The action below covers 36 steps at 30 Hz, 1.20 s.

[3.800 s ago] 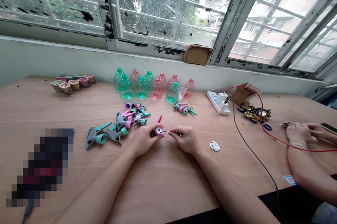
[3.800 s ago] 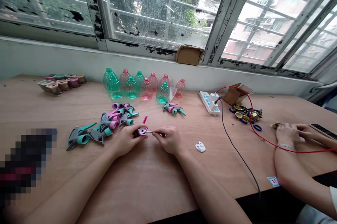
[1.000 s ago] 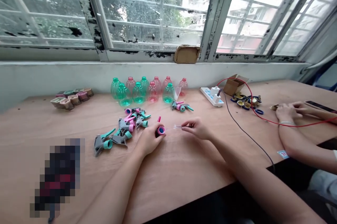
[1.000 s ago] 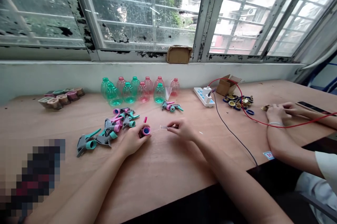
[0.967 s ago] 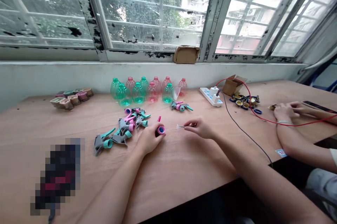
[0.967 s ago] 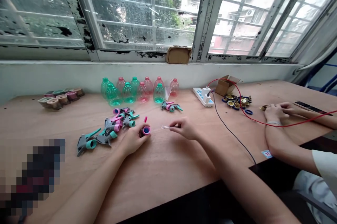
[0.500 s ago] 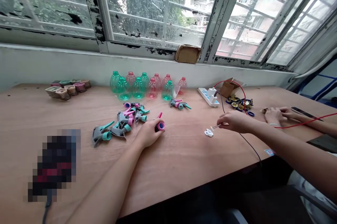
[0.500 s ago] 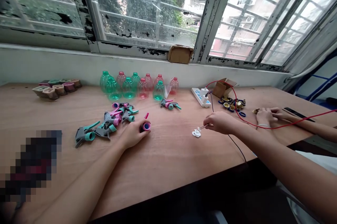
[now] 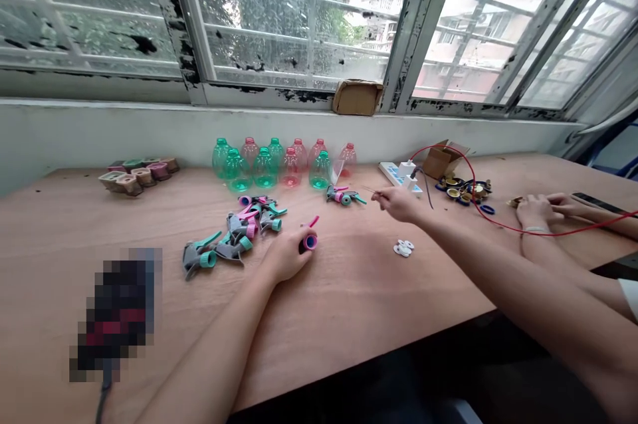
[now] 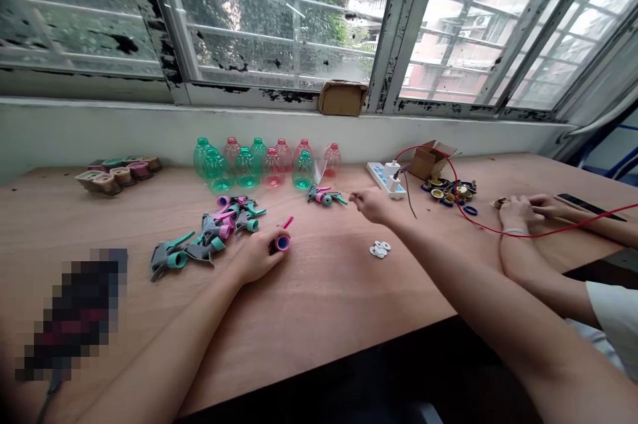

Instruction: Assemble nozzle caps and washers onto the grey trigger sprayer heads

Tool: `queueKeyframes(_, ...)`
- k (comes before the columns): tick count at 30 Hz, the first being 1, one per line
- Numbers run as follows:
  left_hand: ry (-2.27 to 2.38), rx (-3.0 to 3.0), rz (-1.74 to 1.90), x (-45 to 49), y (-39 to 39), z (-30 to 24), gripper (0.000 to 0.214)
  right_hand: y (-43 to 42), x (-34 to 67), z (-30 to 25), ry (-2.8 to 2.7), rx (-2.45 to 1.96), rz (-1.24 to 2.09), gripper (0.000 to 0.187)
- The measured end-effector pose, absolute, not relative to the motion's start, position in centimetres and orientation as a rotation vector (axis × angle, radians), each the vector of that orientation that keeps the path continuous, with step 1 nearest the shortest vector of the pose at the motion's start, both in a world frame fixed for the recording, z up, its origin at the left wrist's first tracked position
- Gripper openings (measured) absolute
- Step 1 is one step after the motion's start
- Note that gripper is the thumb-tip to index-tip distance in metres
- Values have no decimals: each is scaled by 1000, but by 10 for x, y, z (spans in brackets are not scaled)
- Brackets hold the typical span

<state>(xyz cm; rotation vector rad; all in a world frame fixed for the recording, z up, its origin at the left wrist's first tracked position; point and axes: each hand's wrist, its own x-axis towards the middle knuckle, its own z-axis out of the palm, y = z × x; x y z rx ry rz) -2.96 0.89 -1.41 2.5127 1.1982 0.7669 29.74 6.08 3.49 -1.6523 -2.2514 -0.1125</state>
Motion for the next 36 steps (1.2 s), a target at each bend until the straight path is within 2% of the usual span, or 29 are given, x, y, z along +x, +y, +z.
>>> queueKeyframes(4,1135,2729,646,-33,8,-8,28,87,251,8,-2182,-1760,-127,30)
queueKeyframes(7,1254,2794,579,-36,8,-4,17,100,230,-4,-2027,-1937,-64,51)
queueKeyframes(9,1362,2793,566,-37,9,-1,27,105,222,-9,-1949,-2036,-37,57)
queueKeyframes(11,1512,2775,555,-39,10,0,41,107,218,-13,-1923,-2083,-24,55)
queueKeyframes(14,1733,2749,533,-40,10,1,46,107,220,-18,-1908,-2100,-8,52)
queueKeyframes(26,2086,2607,601,-37,5,-2,39,99,231,-28,-1875,-2057,-41,64)
queueKeyframes(31,2167,2582,607,-41,5,-2,38,99,221,-22,-2007,-1993,-78,58)
queueKeyframes(36,2129,2600,685,-40,3,4,31,96,213,-21,-1868,-2086,-33,50)
